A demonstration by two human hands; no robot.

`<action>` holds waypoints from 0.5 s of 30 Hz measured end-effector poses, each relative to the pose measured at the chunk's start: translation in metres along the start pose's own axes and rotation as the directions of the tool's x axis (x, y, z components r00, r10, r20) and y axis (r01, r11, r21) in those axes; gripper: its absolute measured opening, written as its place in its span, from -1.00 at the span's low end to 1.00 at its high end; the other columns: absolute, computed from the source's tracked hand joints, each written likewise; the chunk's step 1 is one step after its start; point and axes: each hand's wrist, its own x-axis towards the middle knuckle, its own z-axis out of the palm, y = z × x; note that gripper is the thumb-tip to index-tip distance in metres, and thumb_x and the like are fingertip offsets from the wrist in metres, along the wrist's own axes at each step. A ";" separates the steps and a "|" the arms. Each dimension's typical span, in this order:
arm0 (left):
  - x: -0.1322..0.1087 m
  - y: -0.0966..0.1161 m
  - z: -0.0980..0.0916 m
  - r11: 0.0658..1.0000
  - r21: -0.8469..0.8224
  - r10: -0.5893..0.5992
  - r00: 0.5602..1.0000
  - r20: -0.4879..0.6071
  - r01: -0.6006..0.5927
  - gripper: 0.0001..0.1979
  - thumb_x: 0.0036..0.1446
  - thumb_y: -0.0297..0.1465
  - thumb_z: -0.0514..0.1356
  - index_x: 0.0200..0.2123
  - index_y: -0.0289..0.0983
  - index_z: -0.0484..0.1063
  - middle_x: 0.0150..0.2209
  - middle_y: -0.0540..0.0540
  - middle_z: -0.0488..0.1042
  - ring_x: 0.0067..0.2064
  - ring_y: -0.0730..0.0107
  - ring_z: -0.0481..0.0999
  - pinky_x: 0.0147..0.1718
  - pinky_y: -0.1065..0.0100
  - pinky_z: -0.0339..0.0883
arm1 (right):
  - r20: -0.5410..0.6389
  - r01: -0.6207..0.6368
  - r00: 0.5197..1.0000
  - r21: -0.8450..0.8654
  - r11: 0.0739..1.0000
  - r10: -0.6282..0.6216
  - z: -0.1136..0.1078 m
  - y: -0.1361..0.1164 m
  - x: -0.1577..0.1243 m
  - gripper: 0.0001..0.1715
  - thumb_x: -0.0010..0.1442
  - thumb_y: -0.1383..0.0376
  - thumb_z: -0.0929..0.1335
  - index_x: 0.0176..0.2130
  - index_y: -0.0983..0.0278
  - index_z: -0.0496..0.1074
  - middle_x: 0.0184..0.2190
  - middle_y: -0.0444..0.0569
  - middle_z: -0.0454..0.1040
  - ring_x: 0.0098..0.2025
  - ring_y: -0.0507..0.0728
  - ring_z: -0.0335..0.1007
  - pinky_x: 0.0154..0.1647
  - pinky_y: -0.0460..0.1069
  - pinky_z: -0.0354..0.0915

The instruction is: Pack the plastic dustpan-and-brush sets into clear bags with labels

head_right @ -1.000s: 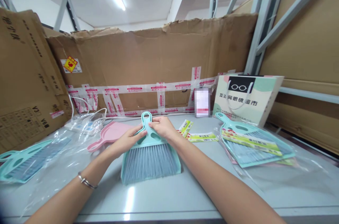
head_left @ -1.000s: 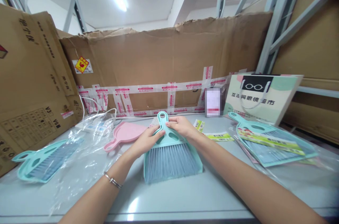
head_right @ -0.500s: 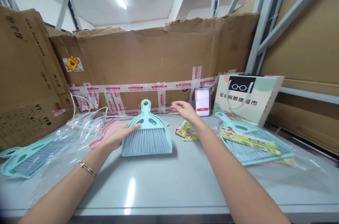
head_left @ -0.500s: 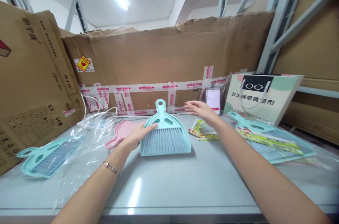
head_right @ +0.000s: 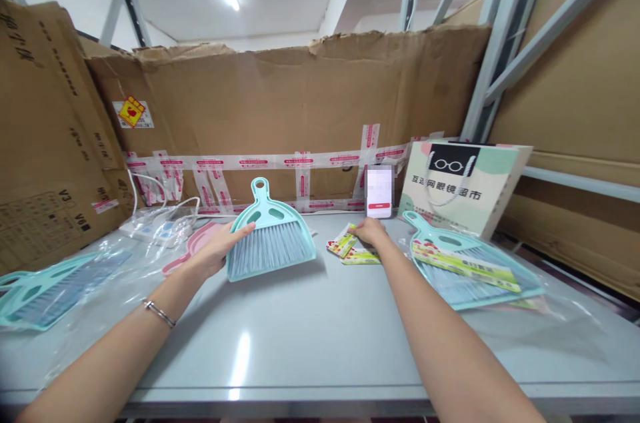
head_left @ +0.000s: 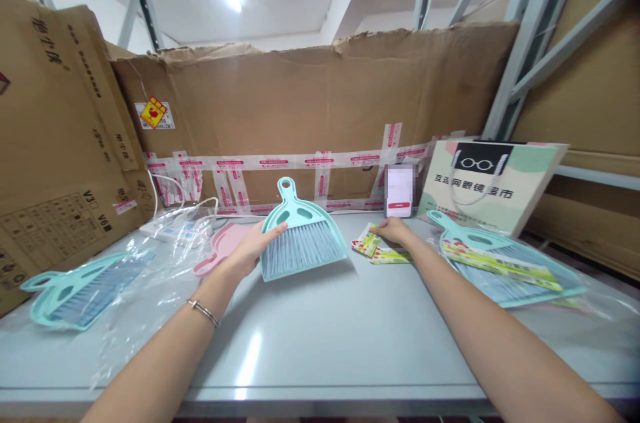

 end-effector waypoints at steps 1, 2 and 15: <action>0.000 0.000 0.000 1.000 -0.022 0.000 1.000 0.024 0.001 -0.54 -0.14 -0.18 0.33 -0.15 -0.24 0.44 -0.11 -0.16 0.52 -0.03 0.12 0.46 -0.04 0.21 0.31 | 0.015 -0.005 1.000 0.012 1.000 0.005 -0.002 0.000 0.000 -0.78 -0.08 0.19 0.44 -0.48 0.32 0.50 -0.47 0.03 0.52 -0.39 0.13 0.44 -0.36 -0.06 0.24; 0.000 0.000 0.000 0.999 -0.046 -0.002 0.999 0.042 0.004 -0.54 -0.16 -0.21 0.35 -0.15 -0.24 0.43 -0.10 -0.16 0.52 -0.03 0.12 0.46 -0.05 0.21 0.32 | 0.025 -0.012 1.000 0.011 1.000 0.011 -0.004 0.000 -0.001 -0.80 -0.07 0.22 0.43 -0.45 0.33 0.50 -0.44 0.03 0.53 -0.37 0.13 0.44 -0.37 -0.07 0.23; -0.001 0.002 0.000 0.994 -0.101 0.041 0.999 0.017 -0.039 -0.39 -0.26 -0.29 0.40 -0.06 -0.24 0.39 -0.07 -0.17 0.50 -0.03 0.08 0.45 -0.04 0.15 0.32 | 0.077 -0.023 0.997 0.045 0.999 0.020 -0.015 -0.006 -0.010 -0.75 -0.11 0.32 0.45 -0.68 0.31 0.36 -0.60 0.00 0.45 -0.45 0.13 0.39 -0.41 -0.05 0.19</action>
